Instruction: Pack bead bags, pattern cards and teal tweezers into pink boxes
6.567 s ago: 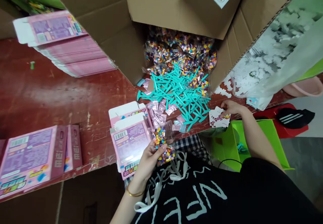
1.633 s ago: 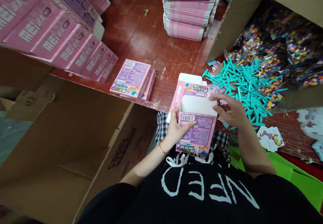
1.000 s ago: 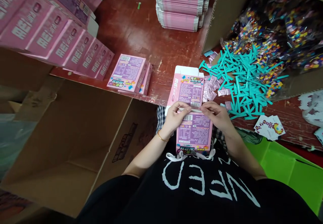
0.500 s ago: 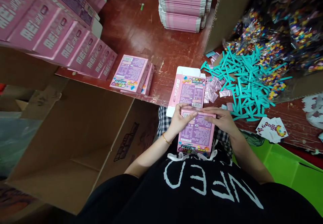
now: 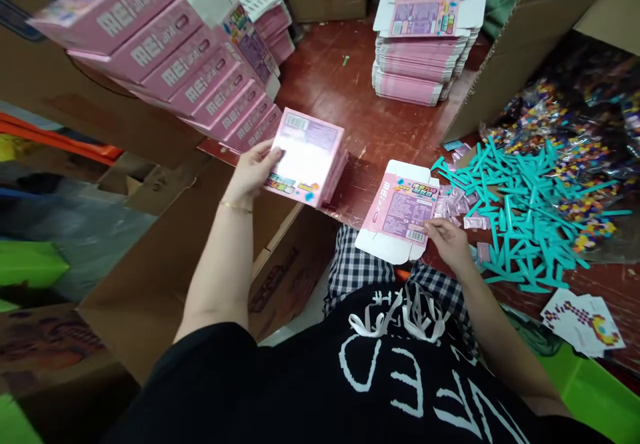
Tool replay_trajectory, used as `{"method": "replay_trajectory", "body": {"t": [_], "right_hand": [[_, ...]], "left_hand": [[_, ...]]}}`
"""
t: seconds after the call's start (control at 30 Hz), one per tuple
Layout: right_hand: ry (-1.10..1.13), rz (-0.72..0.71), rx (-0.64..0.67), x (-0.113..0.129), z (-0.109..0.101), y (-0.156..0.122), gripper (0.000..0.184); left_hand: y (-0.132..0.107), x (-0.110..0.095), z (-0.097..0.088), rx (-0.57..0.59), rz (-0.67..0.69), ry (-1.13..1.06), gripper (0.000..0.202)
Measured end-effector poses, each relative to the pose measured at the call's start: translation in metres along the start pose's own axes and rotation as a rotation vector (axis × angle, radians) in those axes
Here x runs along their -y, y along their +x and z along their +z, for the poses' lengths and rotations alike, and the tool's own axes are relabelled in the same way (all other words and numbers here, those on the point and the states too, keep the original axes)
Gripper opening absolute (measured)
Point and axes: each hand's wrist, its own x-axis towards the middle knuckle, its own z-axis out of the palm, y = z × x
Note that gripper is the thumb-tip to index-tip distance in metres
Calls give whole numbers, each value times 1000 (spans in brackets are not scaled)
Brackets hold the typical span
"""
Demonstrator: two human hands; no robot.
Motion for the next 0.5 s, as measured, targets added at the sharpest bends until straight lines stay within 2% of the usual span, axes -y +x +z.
{"method": "replay_trajectory", "body": {"t": [0.07, 0.13, 0.2, 0.23, 0.27, 0.33, 0.37, 0.4, 0.43, 0.47, 0.5], "right_hand": [[-75, -48, 68, -8, 6, 14, 27], [-158, -110, 87, -11, 9, 32, 27], [-239, -175, 91, -10, 10, 56, 27], [-289, -202, 97, -9, 10, 69, 26], [-352, -219, 111, -7, 11, 82, 26], [-516, -208, 152, -3, 14, 111, 33], [-606, -179, 175, -1, 18, 125, 43], [-689, -138, 199, 1, 21, 138, 54], [-756, -90, 224, 4, 25, 150, 63], [-800, -39, 246, 8, 28, 159, 67], [-817, 8, 271, 12, 31, 167, 67]], "left_hand": [[38, 7, -16, -3, -57, 72, 27], [60, 12, -21, -11, -91, 160, 26], [62, 12, -16, -71, -59, 236, 37], [55, 11, -8, -120, 12, 282, 46], [43, 12, 5, -167, 123, 332, 55], [2, 18, 43, -179, 422, 437, 61], [-24, 25, 68, -91, 547, 459, 58], [-52, 35, 96, 72, 609, 475, 56], [-79, 46, 123, 240, 613, 502, 59], [-103, 58, 150, 347, 574, 537, 69], [-123, 68, 172, 399, 527, 560, 78]]}}
